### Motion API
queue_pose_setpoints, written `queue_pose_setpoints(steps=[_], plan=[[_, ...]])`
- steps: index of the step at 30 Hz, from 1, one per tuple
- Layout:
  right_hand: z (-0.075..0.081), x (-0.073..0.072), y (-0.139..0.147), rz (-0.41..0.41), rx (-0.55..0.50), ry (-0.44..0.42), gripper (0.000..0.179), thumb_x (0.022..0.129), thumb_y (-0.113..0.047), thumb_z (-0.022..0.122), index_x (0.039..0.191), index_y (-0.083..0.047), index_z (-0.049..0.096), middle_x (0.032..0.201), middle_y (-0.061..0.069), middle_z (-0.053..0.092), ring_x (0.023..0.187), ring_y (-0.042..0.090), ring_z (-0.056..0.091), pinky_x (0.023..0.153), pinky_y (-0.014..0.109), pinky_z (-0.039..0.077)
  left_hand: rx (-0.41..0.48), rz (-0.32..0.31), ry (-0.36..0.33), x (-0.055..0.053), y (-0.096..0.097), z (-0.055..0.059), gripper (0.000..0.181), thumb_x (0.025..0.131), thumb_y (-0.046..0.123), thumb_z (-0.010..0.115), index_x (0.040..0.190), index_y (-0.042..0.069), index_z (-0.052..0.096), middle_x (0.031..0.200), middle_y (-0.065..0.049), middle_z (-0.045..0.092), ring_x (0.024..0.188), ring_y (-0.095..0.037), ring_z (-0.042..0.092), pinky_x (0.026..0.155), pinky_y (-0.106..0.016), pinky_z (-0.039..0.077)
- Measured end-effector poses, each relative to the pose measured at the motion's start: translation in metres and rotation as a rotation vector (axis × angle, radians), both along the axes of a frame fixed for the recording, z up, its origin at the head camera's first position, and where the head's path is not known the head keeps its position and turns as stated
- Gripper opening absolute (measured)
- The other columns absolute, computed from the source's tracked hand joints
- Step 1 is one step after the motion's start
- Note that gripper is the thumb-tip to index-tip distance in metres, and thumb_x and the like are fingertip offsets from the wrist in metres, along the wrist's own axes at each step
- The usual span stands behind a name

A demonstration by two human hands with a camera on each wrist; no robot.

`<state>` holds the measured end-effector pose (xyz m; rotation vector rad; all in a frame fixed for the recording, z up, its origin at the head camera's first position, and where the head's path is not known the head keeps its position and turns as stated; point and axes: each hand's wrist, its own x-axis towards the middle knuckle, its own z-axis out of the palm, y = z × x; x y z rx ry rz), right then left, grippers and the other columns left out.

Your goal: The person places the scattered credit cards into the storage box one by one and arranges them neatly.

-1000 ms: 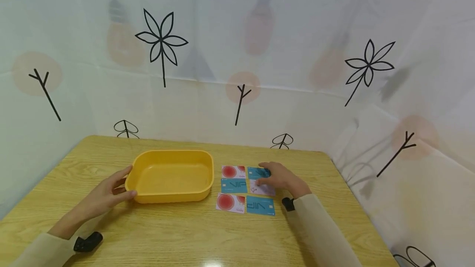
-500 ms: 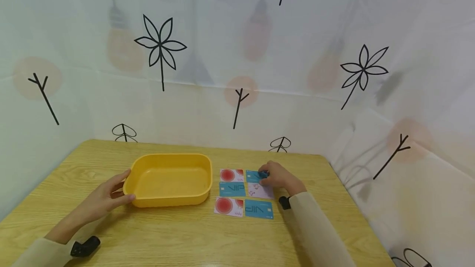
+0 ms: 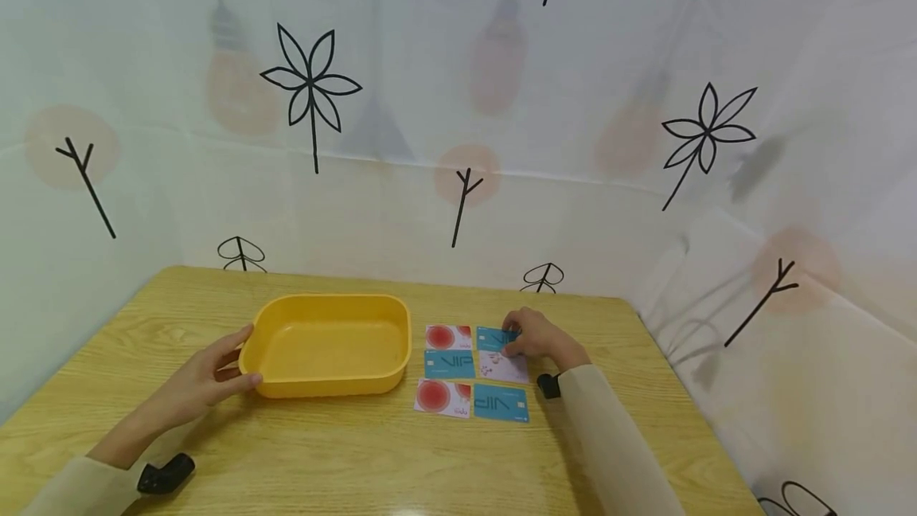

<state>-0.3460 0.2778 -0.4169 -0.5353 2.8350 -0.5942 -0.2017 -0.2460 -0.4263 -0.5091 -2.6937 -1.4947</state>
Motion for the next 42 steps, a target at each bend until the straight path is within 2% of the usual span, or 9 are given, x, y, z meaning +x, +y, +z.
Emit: queue_pose_setpoints(steps=[10, 17, 24, 32, 37, 42], plan=[[-0.0014, -0.0058, 0.0016, 0.011, -0.005, -0.023, 0.040, 0.079, -0.017, 0.079, 0.109, 0.003, 0.060, 0.106, 0.012, 0.059, 0.094, 0.026, 0.055, 0.085, 0.047, 0.049, -0.002, -0.003, 0.007, -0.0002, 0.0002, -0.0006, 0.087, 0.089, 0.029, 0.069, 0.150, -0.006, 0.017, 0.152, -0.030, 0.020, 0.128, -0.046, 0.040, 0.094, -0.043, 0.048], [-0.0019, -0.0055, 0.0002, -0.038, -0.057, -0.054, 0.040, 0.078, -0.015, 0.080, 0.104, -0.003, 0.052, 0.100, 0.009, 0.053, 0.089, 0.024, 0.049, 0.083, 0.041, 0.046, 0.004, -0.001, 0.006, 0.0004, 0.0012, 0.0016, 0.087, 0.089, 0.028, 0.069, 0.149, -0.007, 0.017, 0.152, -0.030, 0.020, 0.128, -0.047, 0.040, 0.094, -0.042, 0.048], [-0.0020, -0.0028, 0.0024, -0.019, -0.065, -0.006, 0.039, 0.078, -0.018, 0.081, 0.103, -0.005, 0.053, 0.099, 0.006, 0.055, 0.088, 0.022, 0.048, 0.081, 0.040, 0.045, 0.006, 0.004, -0.016, 0.0007, 0.0003, 0.0005, 0.088, 0.089, 0.029, 0.069, 0.150, -0.005, 0.016, 0.152, -0.029, 0.019, 0.128, -0.046, 0.041, 0.095, -0.042, 0.048], [-0.0044, -0.0022, 0.0069, -0.008, -0.053, 0.066, 0.038, 0.076, -0.021, 0.082, 0.100, -0.007, 0.057, 0.099, 0.006, 0.056, 0.087, 0.023, 0.049, 0.080, 0.041, 0.046, 0.008, 0.004, -0.009, 0.0005, 0.0025, -0.0014, 0.087, 0.089, 0.029, 0.069, 0.150, -0.005, 0.017, 0.152, -0.029, 0.020, 0.128, -0.046, 0.041, 0.095, -0.044, 0.048], [-0.0053, -0.0020, 0.0059, -0.031, -0.051, 0.065, 0.039, 0.075, -0.024, 0.083, 0.102, -0.006, 0.061, 0.108, 0.010, 0.058, 0.097, 0.025, 0.052, 0.088, 0.046, 0.047, 0.007, 0.003, -0.013, 0.0012, 0.0024, -0.0008, 0.087, 0.090, 0.030, 0.068, 0.151, -0.004, 0.016, 0.152, -0.029, 0.020, 0.127, -0.046, 0.042, 0.095, -0.044, 0.048], [-0.0041, 0.0000, 0.0047, -0.039, -0.026, 0.064, 0.044, 0.075, -0.028, 0.082, 0.108, -0.006, 0.063, 0.114, 0.011, 0.053, 0.102, 0.027, 0.050, 0.092, 0.049, 0.046, 0.016, 0.003, -0.021, 0.0017, 0.0022, -0.0004, 0.087, 0.090, 0.030, 0.068, 0.151, -0.004, 0.015, 0.152, -0.029, 0.020, 0.127, -0.045, 0.042, 0.095, -0.044, 0.048]])
